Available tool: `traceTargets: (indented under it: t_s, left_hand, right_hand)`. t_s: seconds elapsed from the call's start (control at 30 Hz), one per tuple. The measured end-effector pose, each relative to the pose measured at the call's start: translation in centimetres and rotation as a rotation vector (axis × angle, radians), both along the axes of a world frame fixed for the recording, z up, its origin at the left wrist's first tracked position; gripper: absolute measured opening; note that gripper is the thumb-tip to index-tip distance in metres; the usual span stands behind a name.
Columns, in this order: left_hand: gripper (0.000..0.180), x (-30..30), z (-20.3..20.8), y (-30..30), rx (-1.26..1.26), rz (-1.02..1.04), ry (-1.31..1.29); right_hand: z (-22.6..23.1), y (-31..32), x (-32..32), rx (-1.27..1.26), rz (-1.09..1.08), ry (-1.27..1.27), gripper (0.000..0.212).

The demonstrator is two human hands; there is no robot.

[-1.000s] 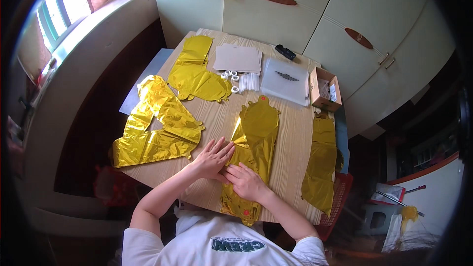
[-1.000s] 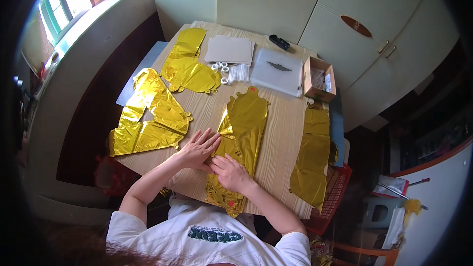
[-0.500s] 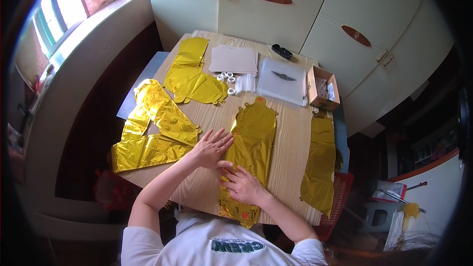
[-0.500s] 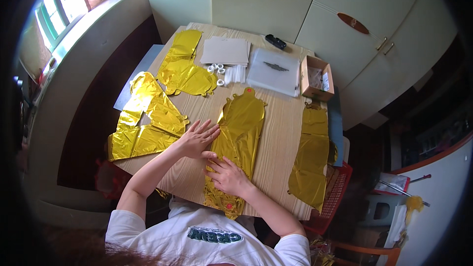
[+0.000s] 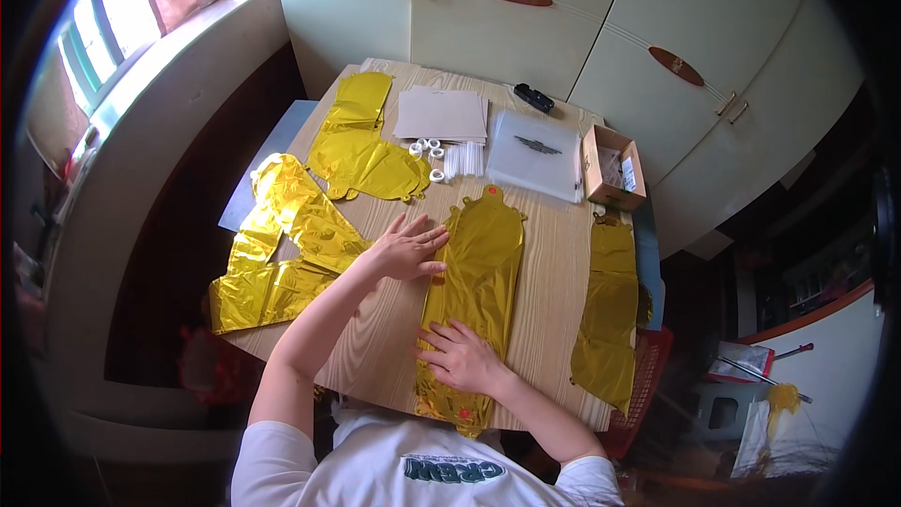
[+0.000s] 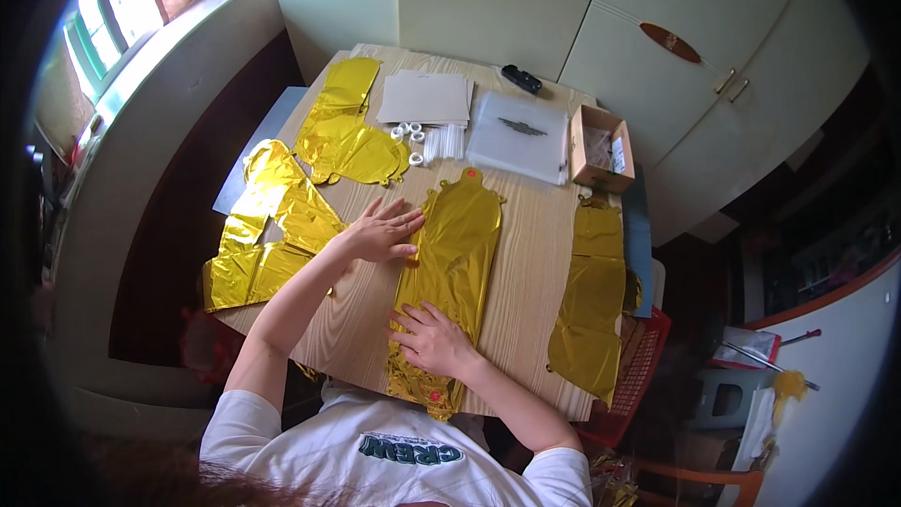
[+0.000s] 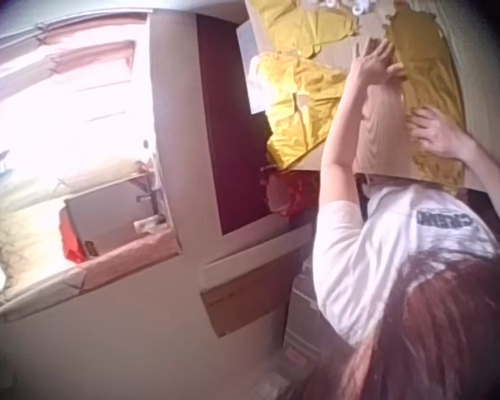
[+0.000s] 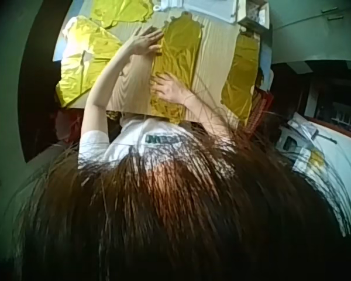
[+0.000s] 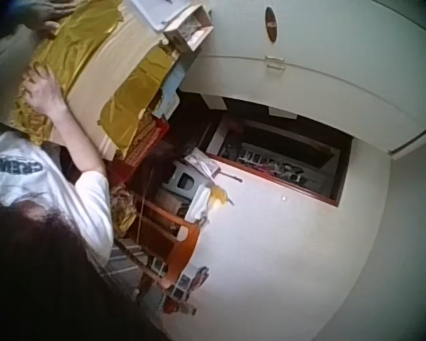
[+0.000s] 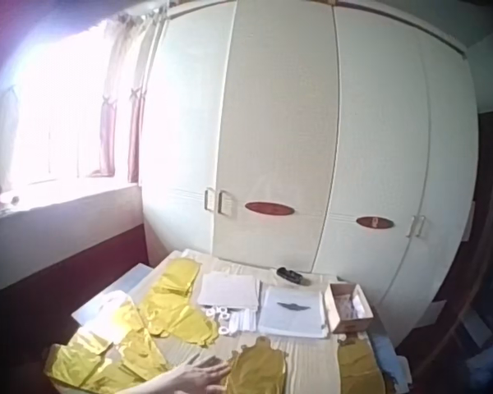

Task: Folding gold foil sheets into a specific shape using a template.

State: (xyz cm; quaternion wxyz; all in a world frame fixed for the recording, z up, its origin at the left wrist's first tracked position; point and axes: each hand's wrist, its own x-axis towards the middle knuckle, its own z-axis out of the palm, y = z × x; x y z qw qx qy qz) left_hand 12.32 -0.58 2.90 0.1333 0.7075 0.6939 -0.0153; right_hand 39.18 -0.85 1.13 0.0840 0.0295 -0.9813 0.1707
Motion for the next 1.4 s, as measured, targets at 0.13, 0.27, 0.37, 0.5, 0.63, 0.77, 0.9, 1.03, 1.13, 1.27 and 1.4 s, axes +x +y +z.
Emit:
traceTargets:
  t_s: [0.13, 0.27, 0.37, 0.5, 0.63, 0.77, 0.9, 1.03, 1.13, 1.27, 1.4]
  left_hand:
    - [0.086, -0.7, -0.2, 1.5, -0.008, 0.023, -0.009]
    - [0.086, -0.9, -0.5, 2.3, 0.002, 0.046, 0.016]
    - [0.090, -0.7, -0.7, 2.2, 0.042, 0.046, 0.050]
    - [0.094, -0.2, -0.4, 1.9, 0.048, 0.051, 0.083]
    - [0.092, -0.1, -0.8, 1.7, 0.096, 0.071, 0.079]
    - [0.086, 0.5, -1.3, 0.8, 0.122, 0.109, 0.084]
    - [0.080, 0.9, -1.4, 0.1, 0.141, 0.134, 0.097]
    - [0.075, 1.2, -1.4, -0.4, 0.145, 0.168, 0.095]
    - [0.074, 1.1, -2.2, -0.4, 0.185, 0.184, 0.070]
    - [0.071, 0.8, -3.5, -0.9, 0.370, 0.231, -0.018]
    - [0.068, 2.3, -3.1, -3.2, 0.393, 0.207, -0.053]
  right_hand:
    - [0.1, 0.0, 0.1, 0.017, 0.006, -0.035, 0.044]
    - [0.3, 0.0, 0.1, 0.017, 0.013, -0.036, 0.044]
    - [0.5, 0.0, 0.2, 0.016, 0.031, -0.036, 0.044]
    - [0.7, -0.2, 0.6, -0.009, 0.051, -0.038, 0.042]
    - [0.6, -0.7, 1.0, -0.046, 0.053, -0.011, 0.041]
    - [0.6, -0.7, 1.7, -0.084, 0.067, -0.011, 0.041]
    - [1.1, -0.8, 2.5, -0.082, 0.097, -0.020, 0.041]
    - [1.4, -1.4, 3.1, -0.128, 0.118, -0.031, 0.043]
    - [1.4, -1.5, 3.3, -0.287, 0.116, -0.023, 0.042]
    - [2.2, -0.5, 3.1, -0.332, -0.031, 0.145, 0.039]
    - [1.8, 1.3, 4.0, -0.133, -0.145, 0.198, 0.032]
